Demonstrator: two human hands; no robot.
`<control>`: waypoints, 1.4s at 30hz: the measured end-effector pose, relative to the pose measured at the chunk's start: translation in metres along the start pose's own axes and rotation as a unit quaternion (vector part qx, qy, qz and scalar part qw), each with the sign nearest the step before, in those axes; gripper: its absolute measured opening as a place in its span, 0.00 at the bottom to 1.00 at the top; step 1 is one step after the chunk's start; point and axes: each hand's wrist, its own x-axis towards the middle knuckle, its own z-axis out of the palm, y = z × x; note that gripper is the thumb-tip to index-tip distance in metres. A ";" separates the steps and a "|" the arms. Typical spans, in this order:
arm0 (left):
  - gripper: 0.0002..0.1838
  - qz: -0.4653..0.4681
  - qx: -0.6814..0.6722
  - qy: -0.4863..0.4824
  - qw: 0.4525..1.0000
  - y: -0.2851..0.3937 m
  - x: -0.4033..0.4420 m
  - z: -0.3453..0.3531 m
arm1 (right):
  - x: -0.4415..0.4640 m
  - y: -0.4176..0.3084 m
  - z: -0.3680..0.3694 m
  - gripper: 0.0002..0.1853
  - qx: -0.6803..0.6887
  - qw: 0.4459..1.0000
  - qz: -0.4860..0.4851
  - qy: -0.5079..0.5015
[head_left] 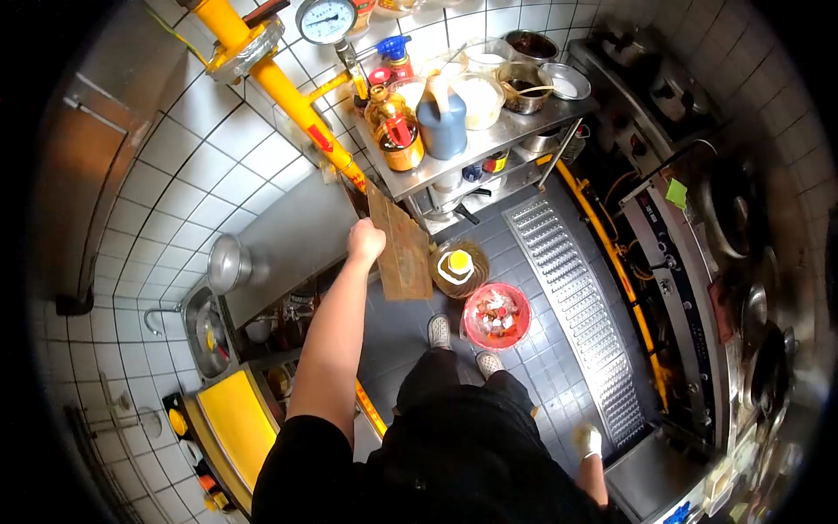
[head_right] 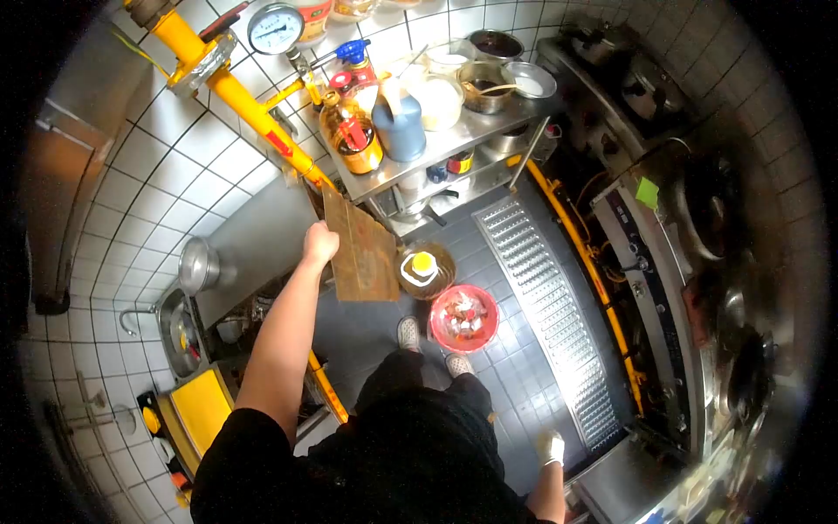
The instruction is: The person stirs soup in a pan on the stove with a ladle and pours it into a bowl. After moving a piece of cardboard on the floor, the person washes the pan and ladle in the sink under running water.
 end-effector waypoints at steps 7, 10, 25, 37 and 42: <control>0.17 0.045 -0.001 -0.029 0.999 -0.029 0.134 0.018 | -0.054 -0.108 0.038 0.20 0.520 0.755 0.399 0.030; 0.17 0.036 -0.010 -0.007 0.999 -0.028 0.171 0.015 | -0.084 -0.134 0.047 0.18 0.611 0.680 0.402 0.051; 0.18 0.156 0.085 0.118 0.977 -0.035 0.286 0.037 | -0.185 -0.213 0.068 0.11 -0.159 0.970 0.172 -0.061; 0.30 -0.036 -0.469 -0.137 0.872 -0.050 0.309 0.102 | -0.177 -0.251 0.085 0.06 0.548 0.674 0.479 0.128; 0.37 -0.107 -0.482 -0.268 0.827 -0.045 0.263 0.092 | -0.191 -0.200 0.138 0.08 0.671 0.592 0.426 0.130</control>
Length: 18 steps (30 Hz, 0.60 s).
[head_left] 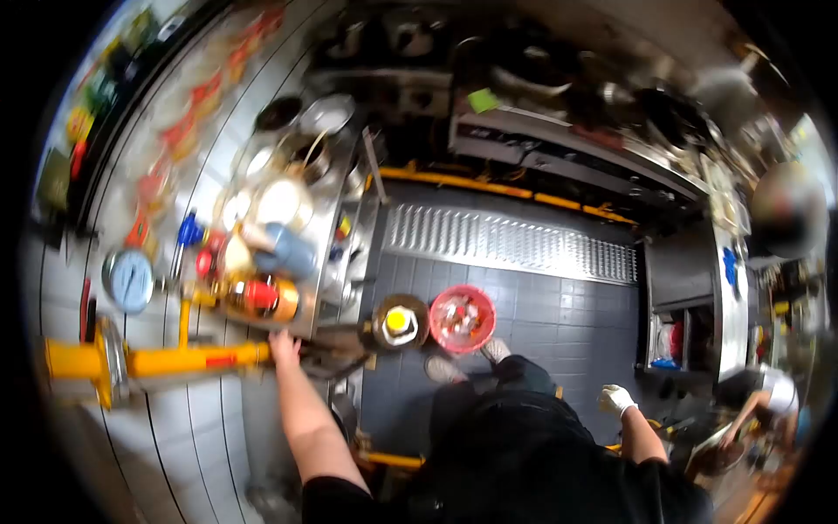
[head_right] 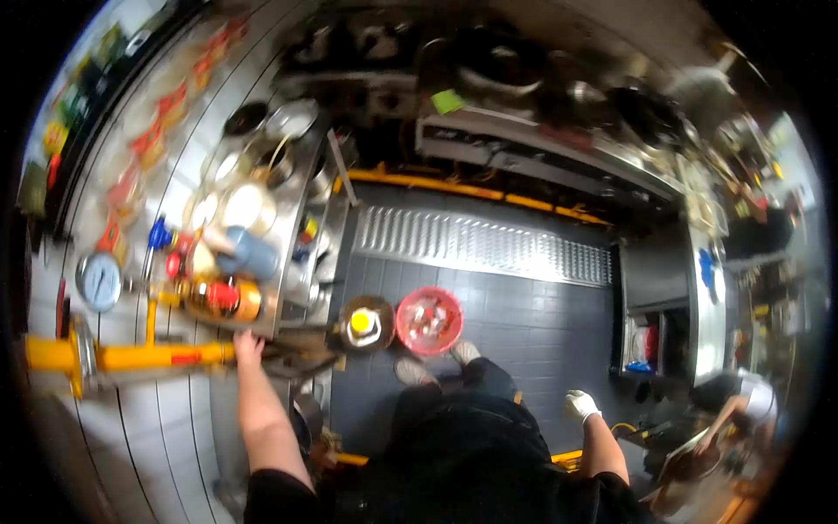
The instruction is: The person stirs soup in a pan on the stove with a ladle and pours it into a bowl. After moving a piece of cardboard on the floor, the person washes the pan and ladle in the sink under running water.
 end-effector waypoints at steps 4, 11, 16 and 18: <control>0.27 0.042 -0.075 -0.012 0.996 -0.029 0.004 -0.001 | -0.002 -0.010 -0.026 0.18 -0.050 0.997 -0.059 0.010; 0.24 0.087 -0.225 0.016 0.970 -0.046 -0.032 0.020 | -0.051 -0.035 0.003 0.18 -0.178 0.979 -0.021 0.100; 0.36 0.156 -0.061 -0.040 0.985 -0.044 -0.066 0.040 | -0.066 -0.046 0.013 0.22 -0.206 0.975 -0.008 0.086; 0.36 0.184 -0.006 -0.044 0.982 -0.052 -0.062 0.039 | -0.070 -0.051 0.019 0.22 -0.214 0.972 -0.003 0.092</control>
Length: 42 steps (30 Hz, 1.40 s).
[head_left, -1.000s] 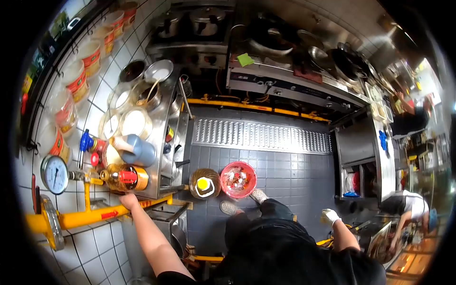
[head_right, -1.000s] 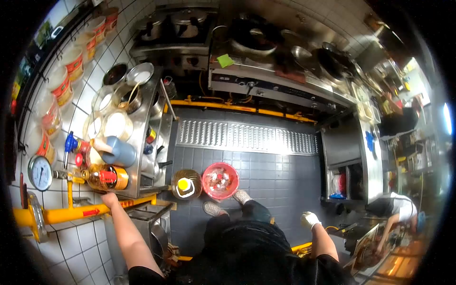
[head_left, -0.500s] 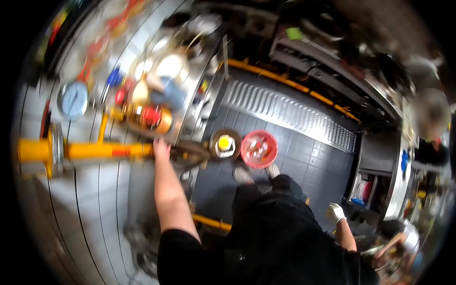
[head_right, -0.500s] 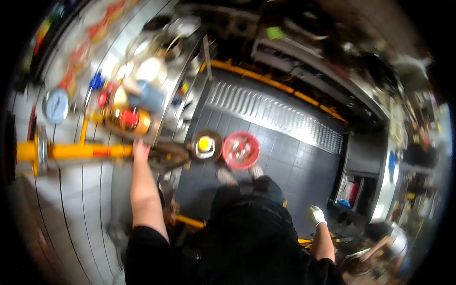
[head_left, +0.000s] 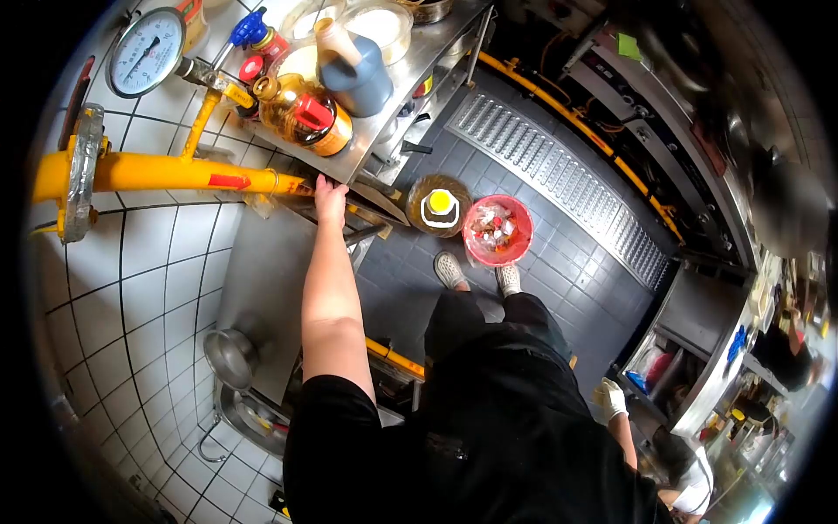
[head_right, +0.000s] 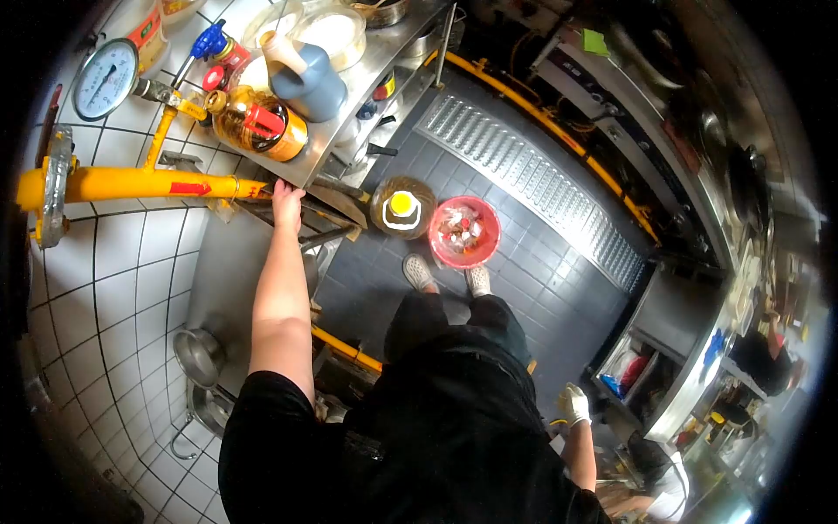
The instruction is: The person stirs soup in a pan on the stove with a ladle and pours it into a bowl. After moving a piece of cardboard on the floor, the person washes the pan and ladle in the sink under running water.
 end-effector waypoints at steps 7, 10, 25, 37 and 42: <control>0.19 0.124 0.540 0.085 0.828 -0.009 0.000 -0.013 | 0.008 0.004 -0.001 0.22 0.000 1.000 0.003 0.010; 0.14 0.165 0.612 0.121 0.764 -0.005 -0.007 -0.003 | -0.005 -0.008 0.008 0.22 -0.005 1.000 0.008 0.011; 0.17 -0.088 0.519 0.237 0.817 -0.003 0.004 -0.005 | -0.007 0.013 0.008 0.21 0.044 0.998 0.031 0.015; 0.62 -0.207 0.287 0.134 0.926 0.038 -0.002 0.014 | -0.031 0.017 0.012 0.20 0.035 0.999 0.028 0.014; 0.51 0.083 0.452 0.302 0.835 0.022 0.011 0.006 | -0.045 0.005 0.011 0.23 0.039 0.998 0.045 0.015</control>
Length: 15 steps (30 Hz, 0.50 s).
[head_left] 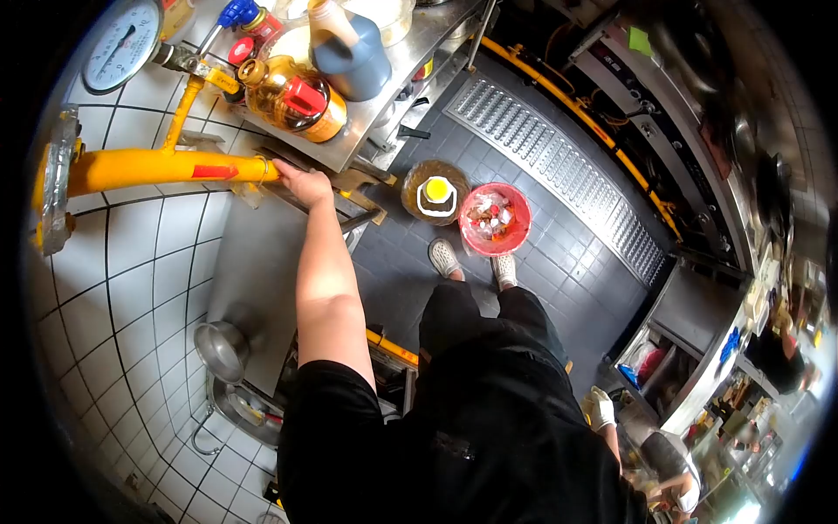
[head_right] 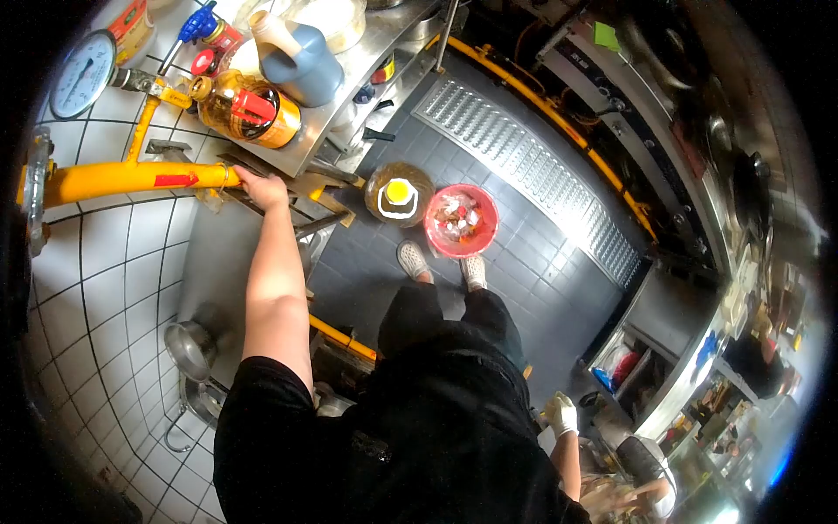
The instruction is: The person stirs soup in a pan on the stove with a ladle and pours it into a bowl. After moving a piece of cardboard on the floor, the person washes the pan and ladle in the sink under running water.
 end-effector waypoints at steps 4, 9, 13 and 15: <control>0.38 -0.086 0.003 -0.006 0.996 -0.013 0.006 0.020 | 0.002 0.000 -0.004 0.24 -0.029 1.000 -0.001 0.006; 0.26 -0.357 -0.188 -0.184 0.896 -0.021 0.003 0.034 | 0.001 -0.003 0.001 0.24 -0.019 1.000 0.011 -0.002; 0.13 -0.305 -0.208 -0.104 0.924 -0.038 0.008 0.047 | -0.014 -0.024 0.011 0.24 -0.004 1.000 0.022 0.002; 0.11 -0.262 -0.175 -0.079 0.946 -0.034 0.009 0.048 | -0.018 -0.032 0.014 0.24 0.011 1.000 0.008 -0.005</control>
